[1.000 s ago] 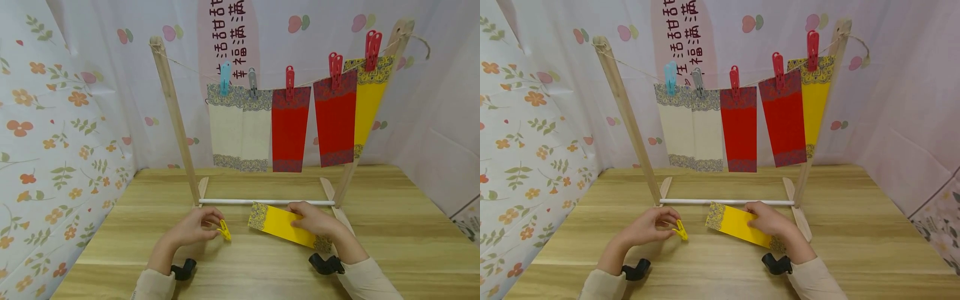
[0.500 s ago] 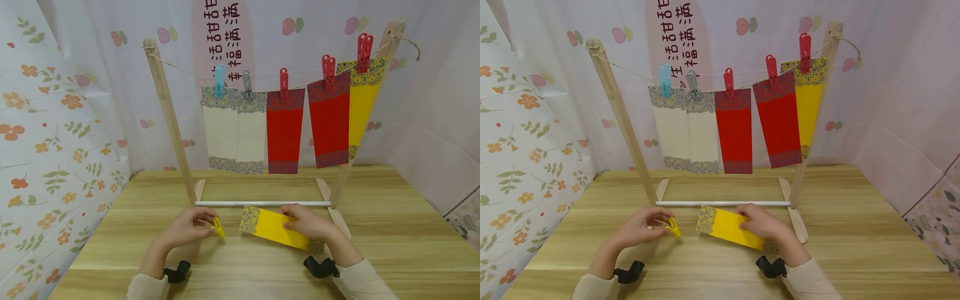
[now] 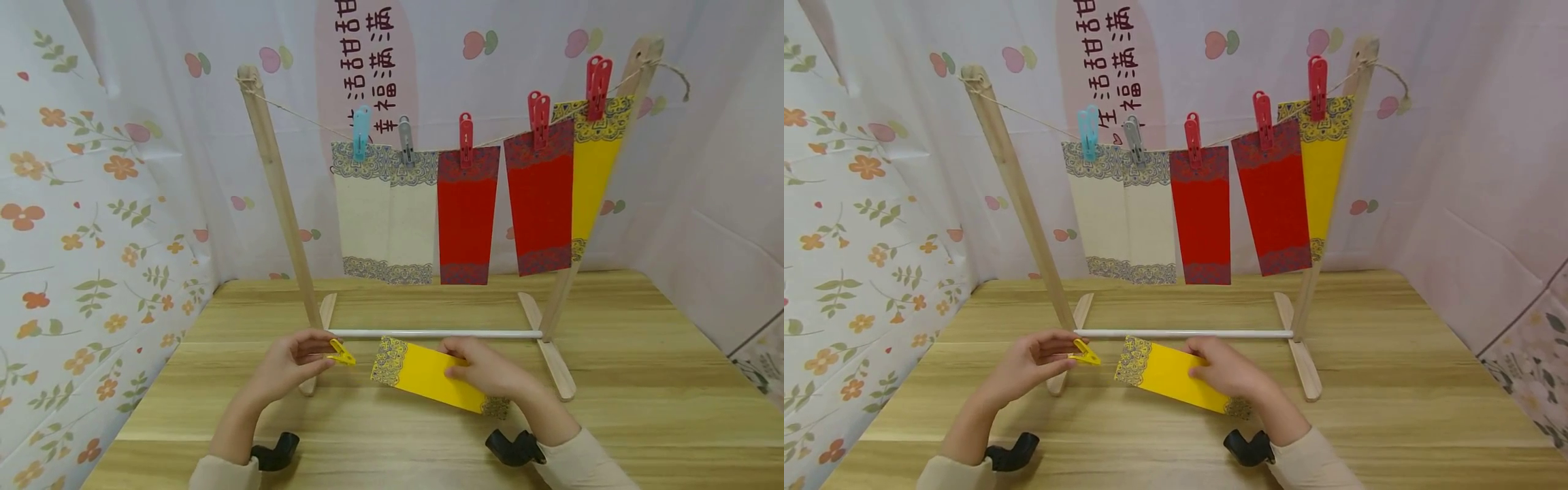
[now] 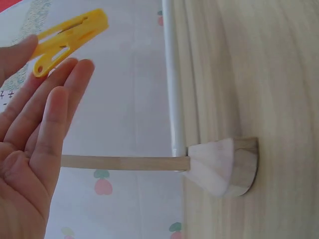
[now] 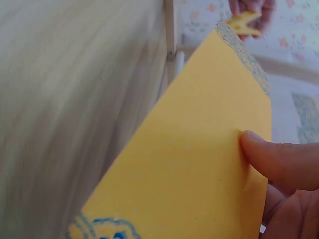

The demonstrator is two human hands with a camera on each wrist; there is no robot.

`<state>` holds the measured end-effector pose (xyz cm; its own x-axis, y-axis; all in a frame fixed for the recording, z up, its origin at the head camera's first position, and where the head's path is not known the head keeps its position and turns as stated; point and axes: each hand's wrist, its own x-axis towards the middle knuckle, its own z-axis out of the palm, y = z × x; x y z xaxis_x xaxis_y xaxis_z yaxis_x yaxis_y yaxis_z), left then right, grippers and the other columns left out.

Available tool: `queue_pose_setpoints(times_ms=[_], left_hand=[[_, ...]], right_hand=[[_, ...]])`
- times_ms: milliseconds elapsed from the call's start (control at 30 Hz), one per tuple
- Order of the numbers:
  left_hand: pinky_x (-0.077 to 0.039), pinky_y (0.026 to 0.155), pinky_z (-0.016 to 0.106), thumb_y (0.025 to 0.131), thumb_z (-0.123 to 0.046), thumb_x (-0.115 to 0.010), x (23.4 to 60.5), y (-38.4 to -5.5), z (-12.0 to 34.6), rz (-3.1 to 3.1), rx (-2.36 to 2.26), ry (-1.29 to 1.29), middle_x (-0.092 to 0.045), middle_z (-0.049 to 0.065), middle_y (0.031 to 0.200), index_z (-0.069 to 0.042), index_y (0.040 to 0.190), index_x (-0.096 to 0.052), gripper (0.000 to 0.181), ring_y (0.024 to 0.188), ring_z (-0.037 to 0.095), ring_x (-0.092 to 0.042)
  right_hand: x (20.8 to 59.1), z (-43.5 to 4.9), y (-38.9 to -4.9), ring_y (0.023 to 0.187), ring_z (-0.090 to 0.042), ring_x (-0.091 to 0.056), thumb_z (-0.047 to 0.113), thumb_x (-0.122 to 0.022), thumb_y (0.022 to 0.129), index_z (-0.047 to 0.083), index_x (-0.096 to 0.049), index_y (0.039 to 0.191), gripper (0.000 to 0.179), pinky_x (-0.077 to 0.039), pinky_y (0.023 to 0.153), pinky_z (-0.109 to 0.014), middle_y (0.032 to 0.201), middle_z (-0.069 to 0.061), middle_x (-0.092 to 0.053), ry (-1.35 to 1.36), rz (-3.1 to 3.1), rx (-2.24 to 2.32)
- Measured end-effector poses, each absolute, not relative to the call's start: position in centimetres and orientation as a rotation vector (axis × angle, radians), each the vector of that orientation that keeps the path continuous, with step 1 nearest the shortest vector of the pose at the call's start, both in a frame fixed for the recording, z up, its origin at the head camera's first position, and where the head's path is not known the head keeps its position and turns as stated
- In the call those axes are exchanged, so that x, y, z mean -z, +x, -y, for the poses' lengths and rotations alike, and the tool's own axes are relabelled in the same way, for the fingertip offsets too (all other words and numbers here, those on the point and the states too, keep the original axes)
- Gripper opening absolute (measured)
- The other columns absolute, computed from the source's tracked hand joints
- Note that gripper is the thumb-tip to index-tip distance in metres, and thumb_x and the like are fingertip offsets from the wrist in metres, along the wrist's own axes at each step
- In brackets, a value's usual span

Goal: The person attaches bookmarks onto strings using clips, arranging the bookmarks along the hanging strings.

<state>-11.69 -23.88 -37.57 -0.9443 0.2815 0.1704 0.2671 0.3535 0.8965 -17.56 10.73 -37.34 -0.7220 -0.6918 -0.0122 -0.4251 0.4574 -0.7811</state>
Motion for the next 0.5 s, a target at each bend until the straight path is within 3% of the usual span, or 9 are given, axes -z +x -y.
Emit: queue_pose_setpoints(times_ms=[200,267,433,500], left_hand=[[-0.056,0.088,0.022,0.09,-0.001,-0.069,37.0,-11.4,24.5,-2.582,-1.85,0.556,-0.063,0.032,0.123,0.011,0.127,-0.057,0.041,0.106,-0.002,-0.066],[-0.056,0.087,0.022,0.09,0.0,-0.069,36.8,-11.3,24.7,-2.593,-1.884,0.571,-0.067,0.023,0.122,0.011,0.128,-0.056,0.041,0.106,-0.002,-0.066],[-0.056,0.086,0.019,0.092,-0.001,-0.068,36.2,-11.2,25.2,-2.636,-1.918,0.526,-0.071,-0.015,0.113,0.011,0.131,-0.055,0.043,0.104,-0.002,-0.067],[-0.056,0.085,0.019,0.092,-0.002,-0.068,35.9,-11.1,25.3,-2.656,-1.927,0.484,-0.07,-0.02,0.11,0.012,0.131,-0.055,0.044,0.103,-0.003,-0.067]], right_hand=[[37.2,-9.6,-17.1,0.077,-0.014,-0.047,0.001,-0.062,0.094,0.007,-0.059,0.093,0.007,-0.038,0.068,-0.025,0.084,0.0,-0.056,-0.962,-2.374,1.163],[37.1,-9.3,-17.0,0.077,-0.015,-0.047,0.002,-0.062,0.095,0.006,-0.058,0.094,0.006,-0.038,0.068,-0.025,0.084,-0.001,-0.056,-0.958,-2.363,1.178],[36.6,-8.7,-17.0,0.075,-0.015,-0.048,0.003,-0.062,0.095,0.004,-0.057,0.096,0.004,-0.039,0.068,-0.025,0.082,-0.001,-0.054,-0.959,-2.381,1.184],[36.5,-8.3,-17.0,0.075,-0.015,-0.048,0.002,-0.061,0.096,0.004,-0.056,0.095,0.005,-0.038,0.068,-0.025,0.081,-0.001,-0.052,-0.958,-2.393,1.19]])
